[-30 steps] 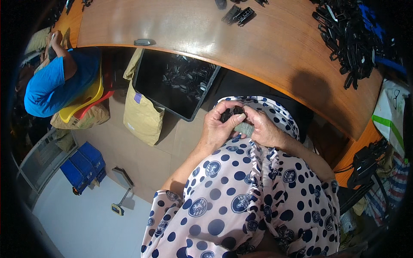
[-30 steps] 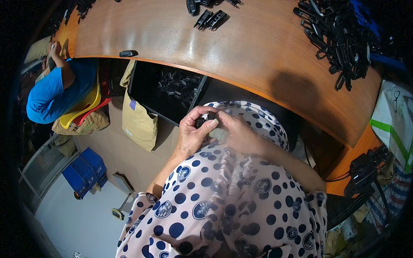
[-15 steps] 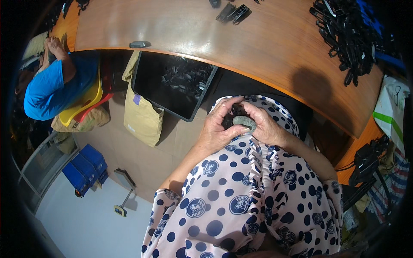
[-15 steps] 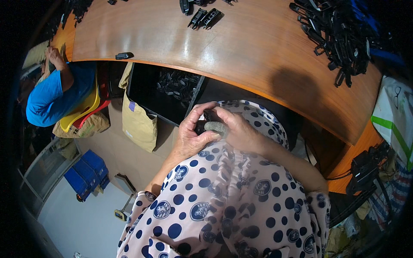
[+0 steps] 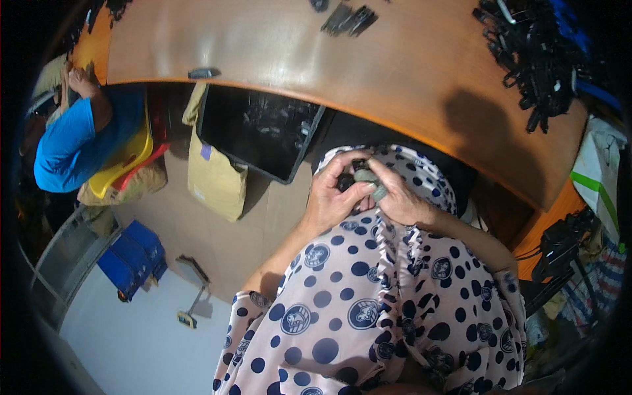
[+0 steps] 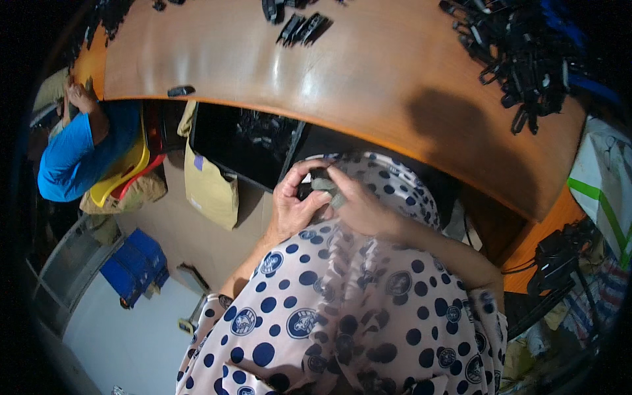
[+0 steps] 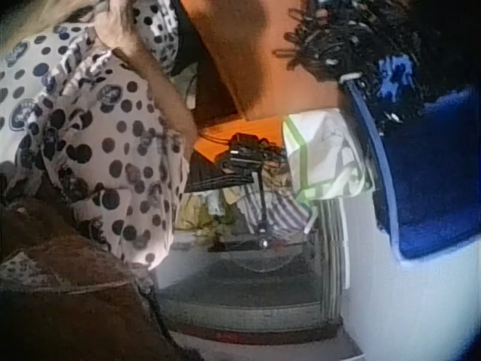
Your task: The person assembles small plastic parts by taking components from piles on the table and fitting them together by hand.
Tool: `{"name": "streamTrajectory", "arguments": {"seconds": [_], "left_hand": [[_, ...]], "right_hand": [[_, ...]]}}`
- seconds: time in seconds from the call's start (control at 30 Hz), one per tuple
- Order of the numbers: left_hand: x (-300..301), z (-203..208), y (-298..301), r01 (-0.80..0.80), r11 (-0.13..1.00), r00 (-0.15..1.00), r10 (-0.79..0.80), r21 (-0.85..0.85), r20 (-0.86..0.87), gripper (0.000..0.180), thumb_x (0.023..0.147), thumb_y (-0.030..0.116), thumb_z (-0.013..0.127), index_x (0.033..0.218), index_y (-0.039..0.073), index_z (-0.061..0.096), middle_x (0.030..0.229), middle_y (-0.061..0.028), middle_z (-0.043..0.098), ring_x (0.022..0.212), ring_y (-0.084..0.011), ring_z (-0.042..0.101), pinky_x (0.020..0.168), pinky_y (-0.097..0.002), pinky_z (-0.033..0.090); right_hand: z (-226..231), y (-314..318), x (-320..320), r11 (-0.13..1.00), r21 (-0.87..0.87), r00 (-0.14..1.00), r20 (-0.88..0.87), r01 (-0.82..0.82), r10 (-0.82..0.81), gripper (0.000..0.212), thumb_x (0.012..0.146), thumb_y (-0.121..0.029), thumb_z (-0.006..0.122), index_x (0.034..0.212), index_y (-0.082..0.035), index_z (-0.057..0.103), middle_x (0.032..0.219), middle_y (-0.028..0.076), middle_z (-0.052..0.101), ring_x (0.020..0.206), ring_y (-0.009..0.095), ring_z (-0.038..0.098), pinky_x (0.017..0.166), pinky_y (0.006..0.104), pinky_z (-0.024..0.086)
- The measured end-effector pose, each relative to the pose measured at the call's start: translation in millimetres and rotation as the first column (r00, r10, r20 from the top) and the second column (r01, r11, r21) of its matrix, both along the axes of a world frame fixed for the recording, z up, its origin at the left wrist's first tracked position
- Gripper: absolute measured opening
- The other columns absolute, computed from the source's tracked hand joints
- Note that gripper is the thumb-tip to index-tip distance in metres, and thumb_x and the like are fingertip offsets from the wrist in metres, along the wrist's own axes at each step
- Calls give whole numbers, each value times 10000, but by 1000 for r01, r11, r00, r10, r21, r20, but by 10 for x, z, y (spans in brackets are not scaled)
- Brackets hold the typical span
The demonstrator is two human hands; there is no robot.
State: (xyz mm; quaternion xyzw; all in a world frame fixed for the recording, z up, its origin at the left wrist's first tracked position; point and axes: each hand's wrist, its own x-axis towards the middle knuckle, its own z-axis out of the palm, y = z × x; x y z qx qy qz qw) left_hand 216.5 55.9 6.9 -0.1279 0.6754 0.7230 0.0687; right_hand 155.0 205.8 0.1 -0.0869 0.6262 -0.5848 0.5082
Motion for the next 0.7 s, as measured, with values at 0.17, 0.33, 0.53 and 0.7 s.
{"name": "streamTrajectory", "arguments": {"seconds": [0.17, 0.33, 0.53, 0.7], "left_hand": [[29, -125, -147, -375, 920, 910, 343, 110, 233, 165, 879, 36, 534, 1041, 30, 562, 1159, -123, 592, 1053, -167, 550, 863, -284, 475], [280, -294, -1031, -308, 759, 935, 352, -574, -36, 361, 898, 272, 603, 1166, 35, 562, 1208, -101, 550, 945, -197, 569, 830, -336, 463], [-542, 134, -910, -236, 591, 968, 77, -771, -237, 219, 822, 8, 620, 1039, -10, 595, 944, -161, 616, 827, -277, 619, 743, -334, 491], [-1491, 259, -713, -106, 587, 953, -170, -802, -250, 251, 833, 57, 621, 1081, 56, 584, 921, -163, 600, 778, -348, 611, 661, -393, 488]], "right_hand": [[-300, -258, -92, 955, -295, 911, 404, 41, 86, 425, 990, -257, 427, 1357, -69, 323, 966, 123, 631, 695, 173, 654, 563, 268, 544], [27, -276, -307, 982, -139, 990, -80, -124, 114, 527, 925, -135, 486, 1392, -59, 253, 1096, 177, 608, 837, 275, 662, 707, 358, 539], [540, 420, -1150, 850, 399, 421, -875, 344, 240, 333, 781, -126, 697, 1060, -2, 565, 955, 135, 570, 845, 282, 586, 726, 374, 501], [474, 900, -1696, 760, 430, 89, -890, 488, 446, 352, 783, -17, 595, 1132, -37, 557, 998, 139, 530, 966, 289, 546, 760, 378, 508]]}}
